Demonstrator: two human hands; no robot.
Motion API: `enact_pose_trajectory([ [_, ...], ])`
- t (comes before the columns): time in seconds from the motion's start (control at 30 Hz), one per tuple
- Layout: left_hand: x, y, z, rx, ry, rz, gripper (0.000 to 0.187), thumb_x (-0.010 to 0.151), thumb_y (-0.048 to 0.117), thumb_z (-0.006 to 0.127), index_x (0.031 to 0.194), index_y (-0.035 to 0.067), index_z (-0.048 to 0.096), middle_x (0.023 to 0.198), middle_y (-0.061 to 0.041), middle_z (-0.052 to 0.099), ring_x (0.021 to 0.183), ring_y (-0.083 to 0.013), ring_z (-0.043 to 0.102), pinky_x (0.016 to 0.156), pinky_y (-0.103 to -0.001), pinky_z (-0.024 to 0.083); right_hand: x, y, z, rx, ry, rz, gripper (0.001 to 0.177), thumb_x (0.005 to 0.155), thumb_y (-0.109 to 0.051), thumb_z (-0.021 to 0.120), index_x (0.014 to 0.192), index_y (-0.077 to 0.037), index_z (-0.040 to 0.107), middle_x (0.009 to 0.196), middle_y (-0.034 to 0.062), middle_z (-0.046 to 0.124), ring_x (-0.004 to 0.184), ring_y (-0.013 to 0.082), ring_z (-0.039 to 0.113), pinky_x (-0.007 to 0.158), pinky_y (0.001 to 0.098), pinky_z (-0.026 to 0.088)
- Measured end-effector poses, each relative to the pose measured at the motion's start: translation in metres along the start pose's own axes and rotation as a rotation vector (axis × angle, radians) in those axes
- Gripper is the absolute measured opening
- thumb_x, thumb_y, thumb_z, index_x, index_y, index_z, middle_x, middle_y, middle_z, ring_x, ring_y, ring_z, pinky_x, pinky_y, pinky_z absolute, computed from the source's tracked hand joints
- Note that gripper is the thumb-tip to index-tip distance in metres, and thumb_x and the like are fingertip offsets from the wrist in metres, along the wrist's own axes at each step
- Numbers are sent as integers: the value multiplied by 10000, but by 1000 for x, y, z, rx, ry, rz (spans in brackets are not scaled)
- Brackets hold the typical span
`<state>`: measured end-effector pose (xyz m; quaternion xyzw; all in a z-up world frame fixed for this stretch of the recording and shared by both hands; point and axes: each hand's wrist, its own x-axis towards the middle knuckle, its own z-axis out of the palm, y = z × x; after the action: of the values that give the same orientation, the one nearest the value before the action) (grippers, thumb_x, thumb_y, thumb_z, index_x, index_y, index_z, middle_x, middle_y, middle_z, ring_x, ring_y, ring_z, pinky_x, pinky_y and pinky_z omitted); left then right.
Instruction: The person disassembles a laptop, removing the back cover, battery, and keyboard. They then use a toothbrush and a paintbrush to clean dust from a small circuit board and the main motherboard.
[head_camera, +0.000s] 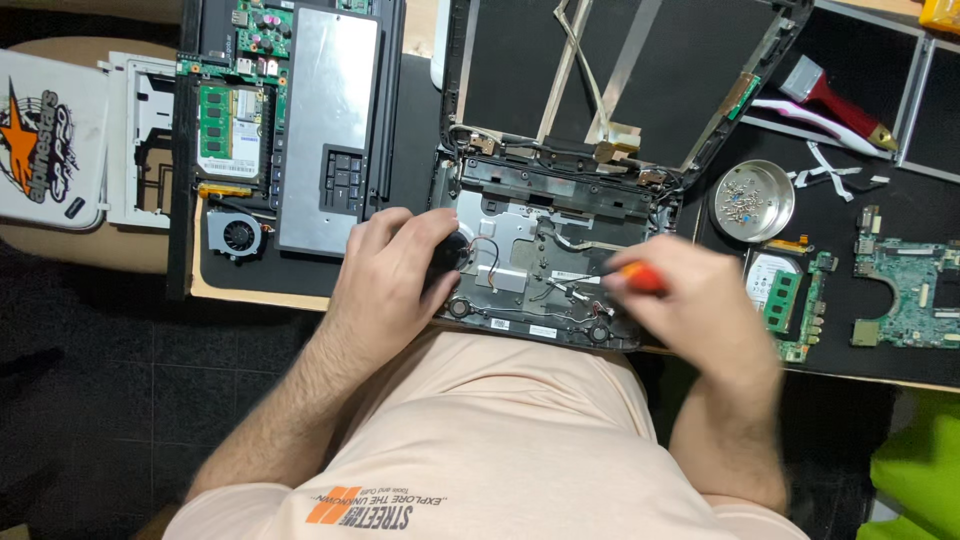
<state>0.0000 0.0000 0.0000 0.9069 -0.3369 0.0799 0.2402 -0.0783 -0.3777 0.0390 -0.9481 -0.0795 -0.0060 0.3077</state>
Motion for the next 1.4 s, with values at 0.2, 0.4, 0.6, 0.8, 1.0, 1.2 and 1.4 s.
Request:
enact_pose_trajectory([
  [0.2,18,0,-16,138,-104,121,625,951,183,1013,1498,219,715,1299,42,766,1301,-270,677,1083,-446,559,25,-51,29,-238,-183,-154,345,1003,-271,922,1336,-223,845,1004,36,854,941,300,904,835,478,718],
  [0.4,14,-9,-9,120,-101,166,504,1025,231,986,1449,224,715,1339,39,730,1366,-241,646,1161,-451,523,31,-52,40,-371,-253,-176,333,1053,-445,872,1344,-296,812,973,-56,767,878,234,897,809,418,716],
  [0.6,14,-13,-6,32,-90,187,436,1063,220,956,1416,199,700,1372,7,726,1457,-255,662,1254,-499,488,35,-52,39,-235,-256,-132,372,1003,-450,920,1317,-282,813,993,-32,796,915,272,902,842,440,724],
  [0.8,14,-25,-4,-102,-119,202,419,1089,167,928,1443,178,703,1407,-18,751,1478,-271,715,1256,-528,515,34,-50,43,-33,-126,-154,291,1004,-313,953,1254,-201,855,911,28,784,843,334,880,780,456,714],
  [1.0,14,-19,-7,-217,-101,168,390,1098,164,918,1418,161,695,1434,-48,744,1502,-303,714,1287,-569,515,26,-40,50,105,8,-170,284,973,-291,978,1236,-224,897,864,-4,759,792,282,842,747,397,698],
  [1.2,10,0,-14,-230,81,235,337,1123,224,914,1382,134,717,1414,-77,760,1314,-350,800,1207,-596,575,15,-56,40,374,101,-86,316,953,-117,965,1260,-158,905,844,21,852,646,249,777,649,361,664],
  [1.4,2,23,4,-400,265,304,304,1080,235,958,1333,120,834,1416,-131,843,1166,-420,860,1015,-586,685,-18,-34,51,608,231,57,146,978,-79,944,1120,-113,956,686,-33,810,535,48,570,528,222,542],
])
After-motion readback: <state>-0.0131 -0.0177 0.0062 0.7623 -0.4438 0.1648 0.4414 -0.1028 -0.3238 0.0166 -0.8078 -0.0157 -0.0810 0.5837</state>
